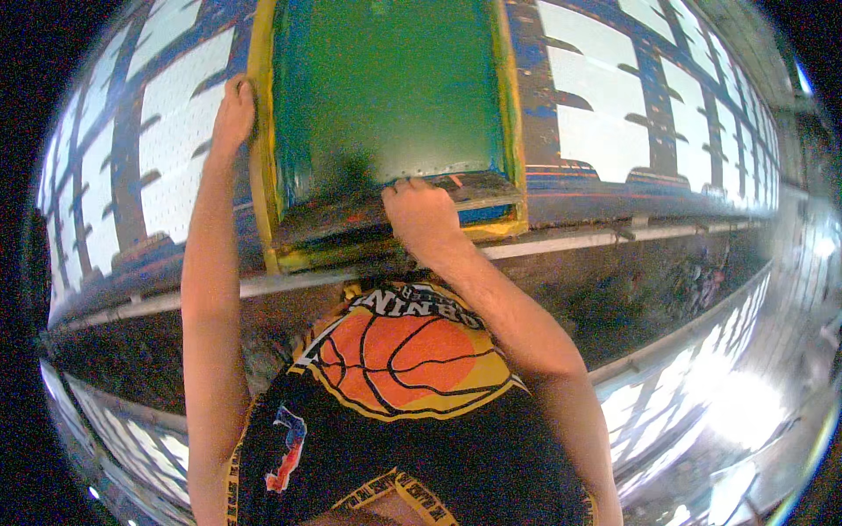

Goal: The person repeatedly applies green ink to a screen-printing frame using a squeegee, then pulls the squeegee across the mesh to transfer ink onto a fabric item below. The process is repeated multiple times in a consistent cycle.

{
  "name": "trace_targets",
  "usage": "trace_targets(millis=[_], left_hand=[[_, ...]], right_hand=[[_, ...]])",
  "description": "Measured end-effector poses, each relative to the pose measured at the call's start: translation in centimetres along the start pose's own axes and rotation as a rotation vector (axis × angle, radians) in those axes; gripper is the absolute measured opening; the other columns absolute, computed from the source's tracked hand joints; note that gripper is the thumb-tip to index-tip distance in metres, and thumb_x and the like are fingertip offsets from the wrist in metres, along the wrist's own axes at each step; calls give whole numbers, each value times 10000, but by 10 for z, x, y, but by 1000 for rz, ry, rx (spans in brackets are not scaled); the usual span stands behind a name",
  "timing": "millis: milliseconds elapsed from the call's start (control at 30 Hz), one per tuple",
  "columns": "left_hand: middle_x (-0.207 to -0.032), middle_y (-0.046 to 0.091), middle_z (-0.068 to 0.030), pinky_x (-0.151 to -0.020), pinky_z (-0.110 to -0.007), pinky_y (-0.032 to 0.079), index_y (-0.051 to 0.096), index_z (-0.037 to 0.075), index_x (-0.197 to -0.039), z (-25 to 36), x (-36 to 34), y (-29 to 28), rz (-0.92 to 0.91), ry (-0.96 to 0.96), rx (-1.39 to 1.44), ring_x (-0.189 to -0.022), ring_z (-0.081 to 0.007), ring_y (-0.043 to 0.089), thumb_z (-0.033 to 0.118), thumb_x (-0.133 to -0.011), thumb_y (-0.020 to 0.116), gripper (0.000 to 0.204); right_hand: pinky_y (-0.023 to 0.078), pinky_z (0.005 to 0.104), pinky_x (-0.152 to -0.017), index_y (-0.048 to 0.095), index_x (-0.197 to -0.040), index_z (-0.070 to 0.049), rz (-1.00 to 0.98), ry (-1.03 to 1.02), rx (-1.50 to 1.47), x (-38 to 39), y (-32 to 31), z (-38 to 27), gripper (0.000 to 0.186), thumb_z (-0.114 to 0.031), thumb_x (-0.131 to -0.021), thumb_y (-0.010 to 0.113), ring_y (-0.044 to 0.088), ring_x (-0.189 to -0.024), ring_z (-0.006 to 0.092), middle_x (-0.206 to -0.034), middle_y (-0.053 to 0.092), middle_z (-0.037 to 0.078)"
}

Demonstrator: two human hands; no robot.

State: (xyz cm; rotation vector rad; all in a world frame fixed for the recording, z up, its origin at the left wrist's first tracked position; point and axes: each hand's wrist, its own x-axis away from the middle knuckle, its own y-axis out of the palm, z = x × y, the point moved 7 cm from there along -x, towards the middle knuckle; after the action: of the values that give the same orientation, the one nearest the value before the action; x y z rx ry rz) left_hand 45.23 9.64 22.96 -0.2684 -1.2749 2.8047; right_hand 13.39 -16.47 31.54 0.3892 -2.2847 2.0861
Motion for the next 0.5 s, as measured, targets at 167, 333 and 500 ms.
trace_targets(millis=[167,333,500], left_hand=[[-1280,718,-237,-1030,-504,525,499,118,-1477,0,-12,1,-158,-58,-52,-1218,-457,677,447,-1038,656,571],[-1247,739,-190,-1000,-456,540,572,141,-1418,7,-7,-7,-140,-15,5,-1159,-386,713,426,-994,738,536],[-1201,746,-170,-969,-430,546,624,136,-1363,32,-26,-37,-125,14,1,-1091,-329,722,360,-963,758,478]], right_hand=[[625,379,-837,728,-1057,-71,44,-8,-28,5,-4,2,250,-80,-807,747,732,-1052,277,-1027,732,98],[626,380,-837,727,-1024,-74,37,10,-52,2,-3,3,153,-115,-880,696,741,-1018,276,-1001,732,94],[626,373,-798,734,-949,-77,81,-14,-103,0,-11,13,103,-133,-872,692,751,-972,268,-946,743,96]])
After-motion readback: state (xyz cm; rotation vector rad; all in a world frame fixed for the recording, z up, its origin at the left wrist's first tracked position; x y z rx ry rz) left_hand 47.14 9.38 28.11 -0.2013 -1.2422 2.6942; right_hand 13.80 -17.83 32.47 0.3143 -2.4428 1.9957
